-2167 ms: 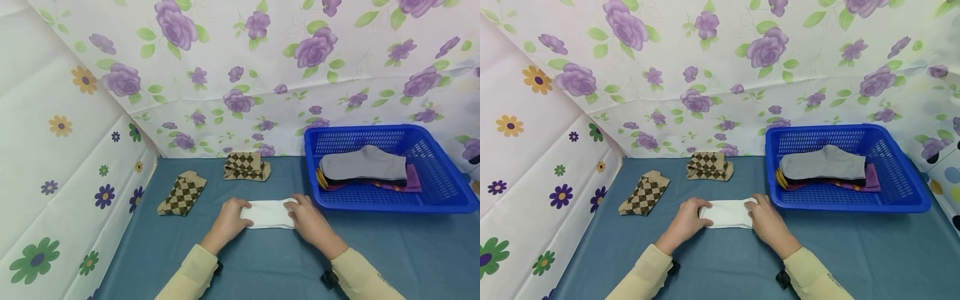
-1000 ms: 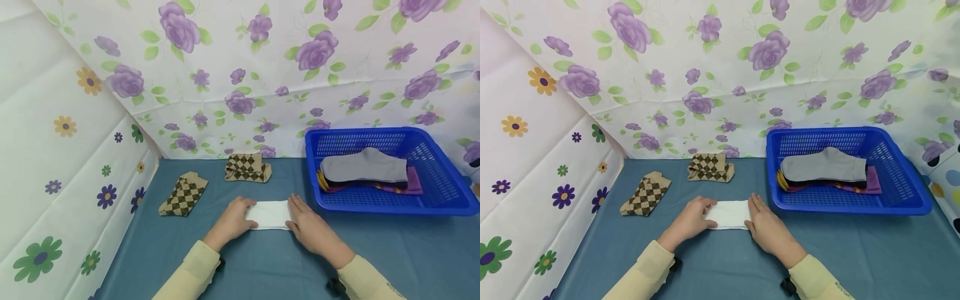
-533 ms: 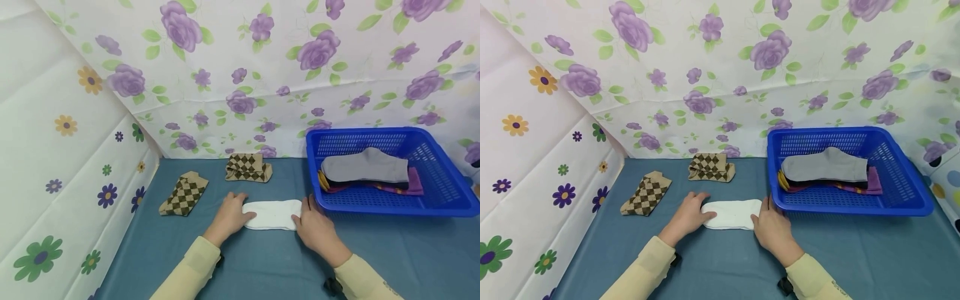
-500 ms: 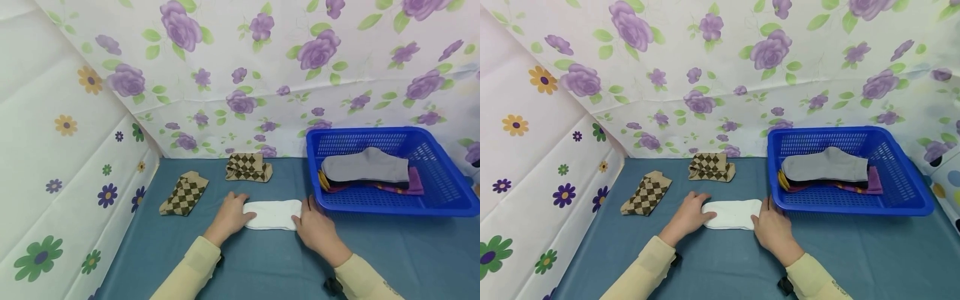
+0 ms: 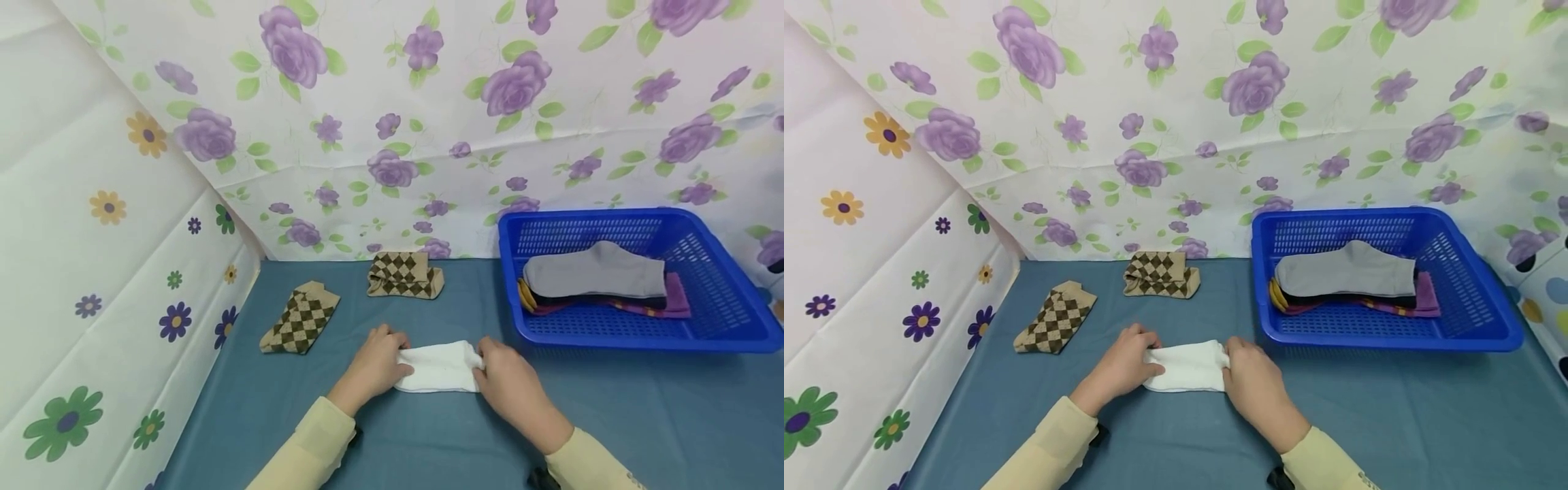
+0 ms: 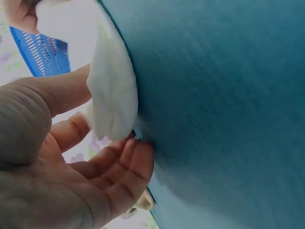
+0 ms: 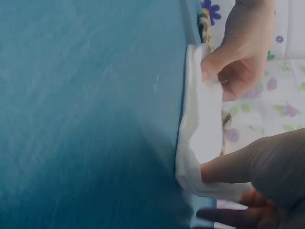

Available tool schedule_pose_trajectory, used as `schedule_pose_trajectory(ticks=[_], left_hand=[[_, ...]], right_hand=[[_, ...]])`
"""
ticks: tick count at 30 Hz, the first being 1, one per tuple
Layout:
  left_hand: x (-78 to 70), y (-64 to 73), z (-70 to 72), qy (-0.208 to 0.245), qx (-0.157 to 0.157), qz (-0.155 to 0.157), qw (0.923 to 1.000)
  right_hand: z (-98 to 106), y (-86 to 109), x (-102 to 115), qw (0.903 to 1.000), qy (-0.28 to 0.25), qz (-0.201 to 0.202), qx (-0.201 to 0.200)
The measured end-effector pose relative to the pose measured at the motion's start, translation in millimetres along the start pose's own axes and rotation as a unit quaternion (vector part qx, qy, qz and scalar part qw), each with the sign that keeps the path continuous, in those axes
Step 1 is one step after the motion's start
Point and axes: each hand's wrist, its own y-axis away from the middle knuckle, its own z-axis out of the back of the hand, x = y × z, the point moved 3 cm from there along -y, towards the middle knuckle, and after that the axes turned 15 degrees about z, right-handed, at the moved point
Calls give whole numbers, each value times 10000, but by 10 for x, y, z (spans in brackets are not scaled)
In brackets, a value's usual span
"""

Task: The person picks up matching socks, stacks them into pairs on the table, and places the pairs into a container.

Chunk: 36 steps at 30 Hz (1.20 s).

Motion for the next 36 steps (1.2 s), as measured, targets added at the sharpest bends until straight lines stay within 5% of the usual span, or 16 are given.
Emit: schedule_pose_trajectory(ticks=[8, 15, 19, 25, 31, 33, 36], left_hand=[[35, -16, 120, 1199, 173, -448, 9916], [-117, -62, 331, 2066, -44, -579, 9767], [-300, -94, 454, 2617, 203, -753, 9620], [-664, -144, 619, 3471, 801, -1180, 9269], [-1042, -238, 814, 3920, 1040, -1533, 9011], [-1153, -284, 852, 3968, 1011, -1585, 8984], [-1303, -366, 860, 3853, 706, -1694, 9044]], right_hand=[[345, 8, 138, 9897, -703, 783, -967], [731, 14, 107, 9780, -732, 732, -1809], [986, -1, -18, 9679, -780, 517, -2334], [1347, -28, -296, 9600, -1011, 252, -2598], [1621, -53, -537, 9564, -883, 682, -2698], [1691, -58, -605, 9533, -768, 909, -2777], [1782, -53, -705, 9492, -529, 1163, -2876]])
